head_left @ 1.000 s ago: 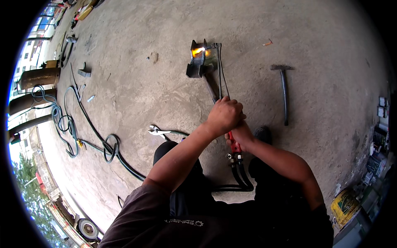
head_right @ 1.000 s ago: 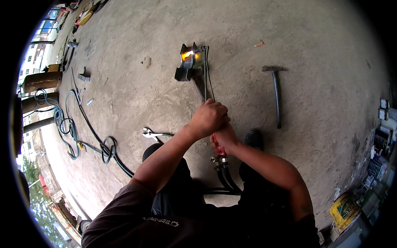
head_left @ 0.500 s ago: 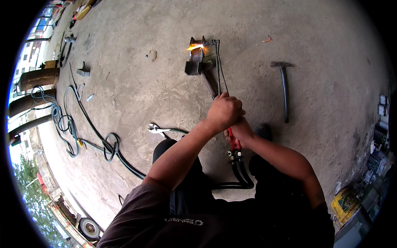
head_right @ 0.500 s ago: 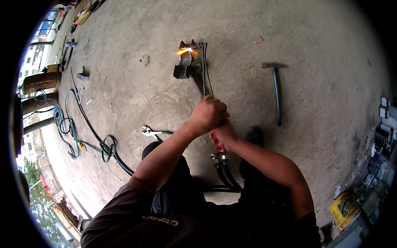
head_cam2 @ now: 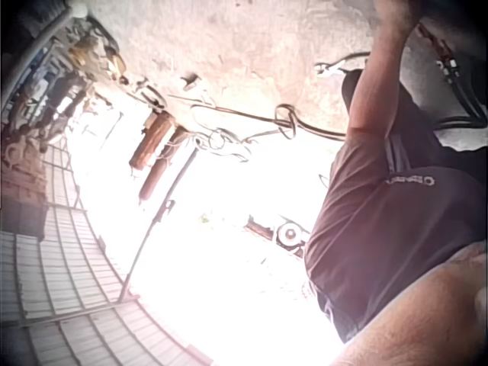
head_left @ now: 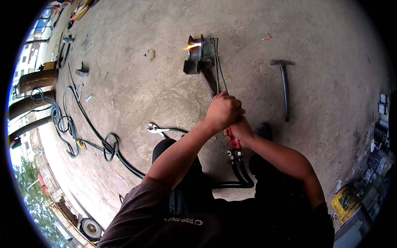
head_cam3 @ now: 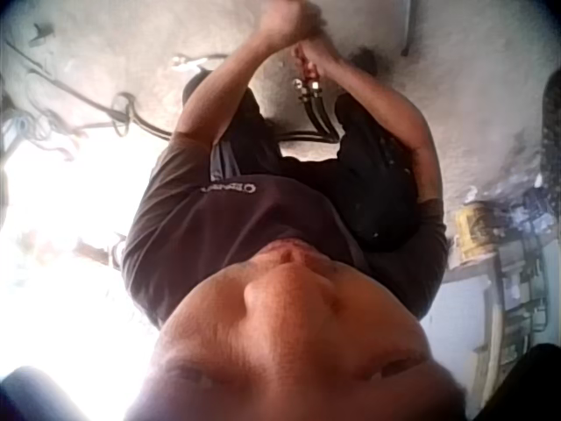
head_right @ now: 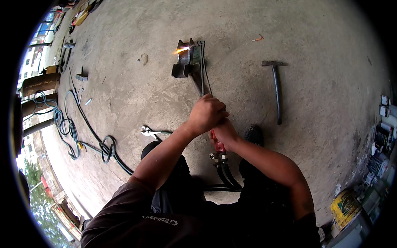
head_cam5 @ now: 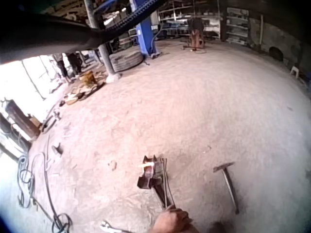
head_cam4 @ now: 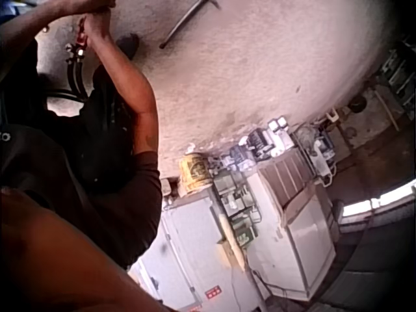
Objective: The person uses a welding torch to heat a metal piece on the floor, then stands to hammer a vehicle part on a lift. They return to the floor to continue heating the metal piece with the torch.
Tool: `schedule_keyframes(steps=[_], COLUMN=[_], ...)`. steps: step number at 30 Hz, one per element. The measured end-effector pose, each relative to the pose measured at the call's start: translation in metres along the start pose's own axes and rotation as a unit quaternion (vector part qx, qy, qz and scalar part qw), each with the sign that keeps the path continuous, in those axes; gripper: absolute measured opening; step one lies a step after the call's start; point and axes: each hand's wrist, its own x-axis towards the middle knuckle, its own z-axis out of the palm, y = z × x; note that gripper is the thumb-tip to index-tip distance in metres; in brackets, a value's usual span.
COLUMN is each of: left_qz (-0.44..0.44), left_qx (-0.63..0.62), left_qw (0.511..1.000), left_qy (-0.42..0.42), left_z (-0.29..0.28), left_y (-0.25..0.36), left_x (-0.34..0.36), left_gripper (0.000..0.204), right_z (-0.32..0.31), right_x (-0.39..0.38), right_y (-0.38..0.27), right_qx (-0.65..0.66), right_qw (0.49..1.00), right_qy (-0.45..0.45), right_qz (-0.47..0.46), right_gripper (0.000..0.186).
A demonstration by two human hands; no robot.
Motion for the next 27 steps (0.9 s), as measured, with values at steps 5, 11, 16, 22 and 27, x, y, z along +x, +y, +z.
schedule_keyframes(steps=[5,11,16,22,27], left_qz=[-0.007,0.001,-0.007,-0.007,-0.005], left_qx=[0.000,-0.003,-0.009,-0.014,-0.014], left_qw=[1.000,1.000,1.000,1.000,1.000], left_qy=[0.001,0.000,-0.002,-0.002,-0.002], left_z=[0.0006,0.0007,0.0002,-0.0008,-0.0005], left_y=[0.0010,-0.0020,-0.0023,-0.0014,-0.0011], left_x=[0.0005,0.0003,0.0004,0.0003,0.0005], left_gripper=[0.019,0.019,0.019,0.019,0.019], right_z=[-0.0035,-0.0036,-0.0019,-0.0008,-0.0027], right_x=[0.0047,0.0066,0.0056,0.0036,0.0047], right_y=[0.0044,0.0055,0.0029,0.0021,0.0038], right_qx=[-0.003,-0.002,-0.003,0.001,0.004], right_qw=[1.000,1.000,1.000,1.000,1.000], right_qy=[0.000,0.007,0.009,0.006,0.005], right_qz=[0.008,0.015,0.014,0.008,0.009], right_gripper=[0.013,0.015,0.013,0.014,0.013])
